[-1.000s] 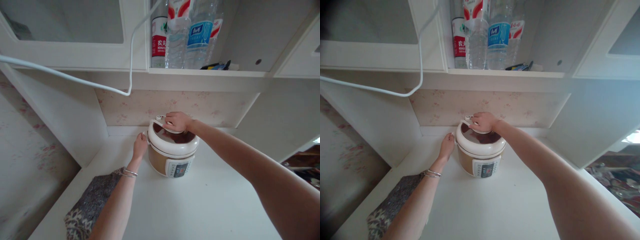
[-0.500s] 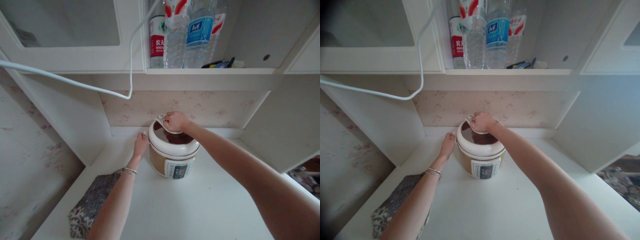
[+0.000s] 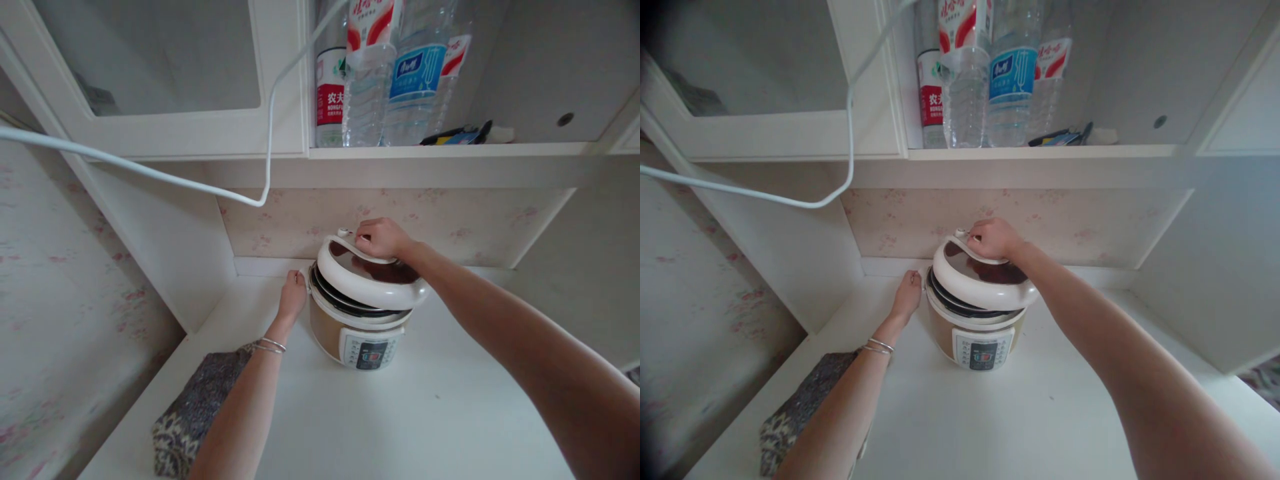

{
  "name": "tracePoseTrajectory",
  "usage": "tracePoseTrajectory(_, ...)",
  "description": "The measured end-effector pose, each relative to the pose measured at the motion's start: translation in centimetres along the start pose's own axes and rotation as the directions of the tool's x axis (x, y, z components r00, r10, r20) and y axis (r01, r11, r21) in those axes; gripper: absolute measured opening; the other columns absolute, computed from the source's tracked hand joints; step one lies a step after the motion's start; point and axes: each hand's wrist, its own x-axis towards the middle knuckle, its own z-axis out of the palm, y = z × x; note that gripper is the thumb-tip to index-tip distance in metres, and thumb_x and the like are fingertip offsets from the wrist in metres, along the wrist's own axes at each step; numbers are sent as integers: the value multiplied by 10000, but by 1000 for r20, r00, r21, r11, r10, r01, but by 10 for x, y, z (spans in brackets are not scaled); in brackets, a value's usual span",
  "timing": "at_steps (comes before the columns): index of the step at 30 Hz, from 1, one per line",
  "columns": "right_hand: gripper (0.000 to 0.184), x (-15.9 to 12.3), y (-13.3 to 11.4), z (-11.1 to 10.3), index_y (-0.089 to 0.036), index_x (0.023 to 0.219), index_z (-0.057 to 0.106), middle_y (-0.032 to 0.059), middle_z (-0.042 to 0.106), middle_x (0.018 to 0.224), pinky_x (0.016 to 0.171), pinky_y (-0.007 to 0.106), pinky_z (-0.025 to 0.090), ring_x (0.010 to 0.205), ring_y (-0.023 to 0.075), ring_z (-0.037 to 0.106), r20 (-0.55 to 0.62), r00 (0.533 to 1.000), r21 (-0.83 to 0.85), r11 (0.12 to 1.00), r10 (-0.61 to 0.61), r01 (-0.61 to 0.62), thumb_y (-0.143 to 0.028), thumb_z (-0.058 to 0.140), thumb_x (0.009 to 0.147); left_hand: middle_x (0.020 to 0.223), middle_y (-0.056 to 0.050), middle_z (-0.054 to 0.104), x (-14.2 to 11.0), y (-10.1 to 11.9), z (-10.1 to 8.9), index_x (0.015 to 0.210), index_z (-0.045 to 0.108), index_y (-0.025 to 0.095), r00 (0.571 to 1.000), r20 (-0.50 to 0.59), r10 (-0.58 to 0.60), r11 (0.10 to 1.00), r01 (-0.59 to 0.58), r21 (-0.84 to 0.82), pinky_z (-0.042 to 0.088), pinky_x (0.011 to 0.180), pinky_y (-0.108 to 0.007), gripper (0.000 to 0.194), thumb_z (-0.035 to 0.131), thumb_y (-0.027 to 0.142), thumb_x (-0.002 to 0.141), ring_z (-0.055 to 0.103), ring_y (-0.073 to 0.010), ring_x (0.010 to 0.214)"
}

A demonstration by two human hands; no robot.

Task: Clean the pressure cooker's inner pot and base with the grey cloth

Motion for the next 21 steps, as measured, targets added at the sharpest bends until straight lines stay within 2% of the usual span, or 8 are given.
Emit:
tracePoseTrajectory(4,291,-10,17,-14,-180,742,692,79,686,810,692,293,394,746,202,599,-31,992,34,992,122,-121,-284,434,827,969,-101,685,1,-1,1,1049,552,192,1000,9,8,1000,-8,16,445,785,-302,310,291,337,967,633,-203,922)
tracePoseTrajectory(8,303,-32,29,-24,-192,737,689,82,691,799,657,307,399,722,218,610,-62,948,63,949,312,-308,-316,432,836,981,-103,684,4,-1,-1,1066,558,192,1000,22,15,997,-16,70,452,777,-300,322,289,338,966,637,-209,932)
tracePoseTrajectory(11,330,-54,37,-27,-202,744,701,91,704,816,645,319,397,743,240,624,-74,891,61,893,449,-445,-330,416,849,968,-110,676,5,2,-7,1048,587,185,999,37,25,989,-30,143,455,807,-322,326,317,340,952,639,-227,939)
tracePoseTrajectory(14,345,-79,43,-30,-204,779,720,106,719,875,660,337,404,813,275,636,-81,815,30,819,573,-573,-360,421,851,1101,-145,630,2,12,-19,1038,623,173,998,28,47,974,-52,221,431,896,-349,299,408,336,911,623,-248,1011)
tracePoseTrajectory(17,350,-103,48,-33,-202,832,737,114,724,927,699,348,419,879,294,636,-78,732,17,735,677,-678,-374,432,845,1201,-152,597,-3,32,-30,1098,617,188,988,-42,149,938,-128,322,419,925,-353,316,426,342,900,615,-259,1050)
tracePoseTrajectory(19,357,-117,50,-35,-205,856,742,115,724,946,707,352,425,896,301,635,-68,683,21,685,727,-728,-382,432,841,1127,-136,654,-5,48,-33,1073,631,205,977,-35,212,906,-183,381,437,890,-346,345,393,401,917,632,-266,1026)
tracePoseTrajectory(21,363,-131,51,-35,-207,858,743,117,724,954,704,353,428,905,306,634,-53,648,23,650,760,-760,-387,427,839,981,-129,709,-3,62,-31,1030,650,202,981,54,188,902,-194,387,458,832,-330,402,422,503,892,665,-271,944)
